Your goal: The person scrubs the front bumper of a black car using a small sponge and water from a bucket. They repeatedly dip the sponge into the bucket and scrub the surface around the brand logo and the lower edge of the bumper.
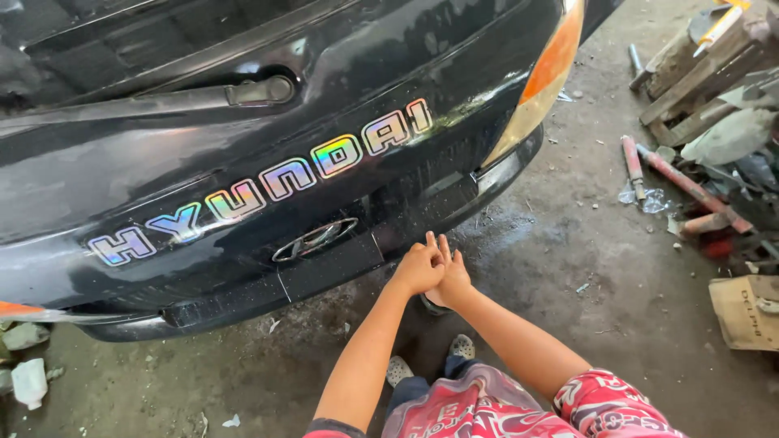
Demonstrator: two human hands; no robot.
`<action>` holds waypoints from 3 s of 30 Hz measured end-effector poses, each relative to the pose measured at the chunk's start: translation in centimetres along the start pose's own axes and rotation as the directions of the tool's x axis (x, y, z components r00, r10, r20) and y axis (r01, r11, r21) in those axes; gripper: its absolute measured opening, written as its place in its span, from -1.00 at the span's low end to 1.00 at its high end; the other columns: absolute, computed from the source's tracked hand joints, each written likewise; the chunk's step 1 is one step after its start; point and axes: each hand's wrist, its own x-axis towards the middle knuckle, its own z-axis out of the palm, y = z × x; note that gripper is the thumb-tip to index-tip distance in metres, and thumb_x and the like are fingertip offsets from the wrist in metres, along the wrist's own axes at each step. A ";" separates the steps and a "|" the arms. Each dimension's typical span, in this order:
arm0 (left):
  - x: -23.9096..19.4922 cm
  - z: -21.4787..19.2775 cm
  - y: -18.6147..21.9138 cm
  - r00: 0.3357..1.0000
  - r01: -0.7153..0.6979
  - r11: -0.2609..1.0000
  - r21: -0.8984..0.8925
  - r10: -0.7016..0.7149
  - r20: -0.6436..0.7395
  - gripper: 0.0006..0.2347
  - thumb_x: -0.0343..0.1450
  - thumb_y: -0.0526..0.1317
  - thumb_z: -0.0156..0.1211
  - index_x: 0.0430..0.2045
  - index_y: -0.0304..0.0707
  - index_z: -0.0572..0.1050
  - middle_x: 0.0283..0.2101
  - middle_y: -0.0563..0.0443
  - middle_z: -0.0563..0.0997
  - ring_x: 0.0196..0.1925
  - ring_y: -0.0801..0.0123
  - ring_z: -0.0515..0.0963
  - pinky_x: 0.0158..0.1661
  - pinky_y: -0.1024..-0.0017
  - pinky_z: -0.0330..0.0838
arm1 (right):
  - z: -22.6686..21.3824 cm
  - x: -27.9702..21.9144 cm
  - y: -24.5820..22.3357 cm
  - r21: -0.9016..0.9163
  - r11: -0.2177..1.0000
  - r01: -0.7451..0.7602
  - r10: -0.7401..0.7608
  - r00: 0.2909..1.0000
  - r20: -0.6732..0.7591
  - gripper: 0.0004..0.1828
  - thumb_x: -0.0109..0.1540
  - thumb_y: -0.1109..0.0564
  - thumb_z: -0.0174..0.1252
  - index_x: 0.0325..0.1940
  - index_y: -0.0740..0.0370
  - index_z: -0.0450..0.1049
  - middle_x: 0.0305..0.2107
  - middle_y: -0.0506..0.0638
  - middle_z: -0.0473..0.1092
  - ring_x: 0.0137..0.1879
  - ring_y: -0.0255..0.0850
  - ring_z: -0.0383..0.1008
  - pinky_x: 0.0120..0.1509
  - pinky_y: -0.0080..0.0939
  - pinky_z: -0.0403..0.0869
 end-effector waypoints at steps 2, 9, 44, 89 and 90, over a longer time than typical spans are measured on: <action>0.0 -0.2 -0.6 1.000 0.009 1.000 -0.015 -0.008 0.021 -0.85 0.26 -0.18 0.26 -0.41 -0.22 0.59 -0.16 -0.29 0.59 -0.06 -0.06 0.61 -0.01 0.16 0.51 | -0.8 0.0 -0.5 0.003 1.000 0.000 0.000 1.000 0.021 -0.13 0.31 -0.14 -0.09 0.63 0.11 -0.21 0.56 0.21 -0.48 0.64 0.23 -0.46 0.55 0.34 -0.03; 0.8 -2.0 -0.9 0.994 0.013 0.998 0.061 -0.020 0.112 -0.89 0.30 -0.21 0.20 -0.47 -0.26 0.55 -0.22 -0.23 0.66 -0.12 -0.04 0.64 -0.07 0.14 0.51 | -1.0 1.2 -1.6 0.090 0.996 0.018 -0.020 1.000 0.024 -0.16 0.30 -0.11 -0.07 0.62 0.11 -0.16 0.59 0.08 -0.49 0.66 0.19 -0.49 0.57 0.32 -0.07; -9.6 -11.2 -15.7 0.964 -0.152 0.988 0.007 0.147 0.220 -0.90 0.30 -0.21 0.19 -0.43 -0.14 0.60 -0.15 -0.20 0.64 -0.08 -0.07 0.63 -0.01 0.09 0.51 | 7.1 4.8 -21.8 0.173 0.981 -0.091 0.098 0.995 -0.031 -0.09 0.25 -0.17 0.02 0.61 0.04 -0.14 0.57 0.13 -0.32 0.64 0.19 -0.38 0.55 0.32 -0.01; 8.6 -36.9 -10.4 0.427 -0.860 0.123 0.496 0.707 0.564 -0.58 0.51 -0.20 0.09 0.27 -0.42 0.39 0.44 -0.31 0.29 0.53 -0.05 0.17 0.46 0.04 -0.01 | -6.3 23.7 -23.1 0.874 0.396 0.281 0.895 0.095 -0.436 -0.32 0.55 0.02 -0.17 0.70 0.29 -0.14 0.65 0.24 -0.21 0.74 0.11 -0.28 0.79 0.04 -0.18; 8.3 -37.0 -10.6 0.430 -0.854 0.118 0.506 0.707 0.561 -0.57 0.52 -0.19 0.10 0.28 -0.42 0.39 0.45 -0.31 0.29 0.53 -0.05 0.17 0.46 0.04 -0.02 | -6.4 23.6 -23.8 0.873 0.384 0.300 0.903 0.076 -0.424 -0.32 0.56 0.00 -0.19 0.71 0.29 -0.16 0.63 0.25 -0.24 0.74 0.11 -0.31 0.79 0.06 -0.21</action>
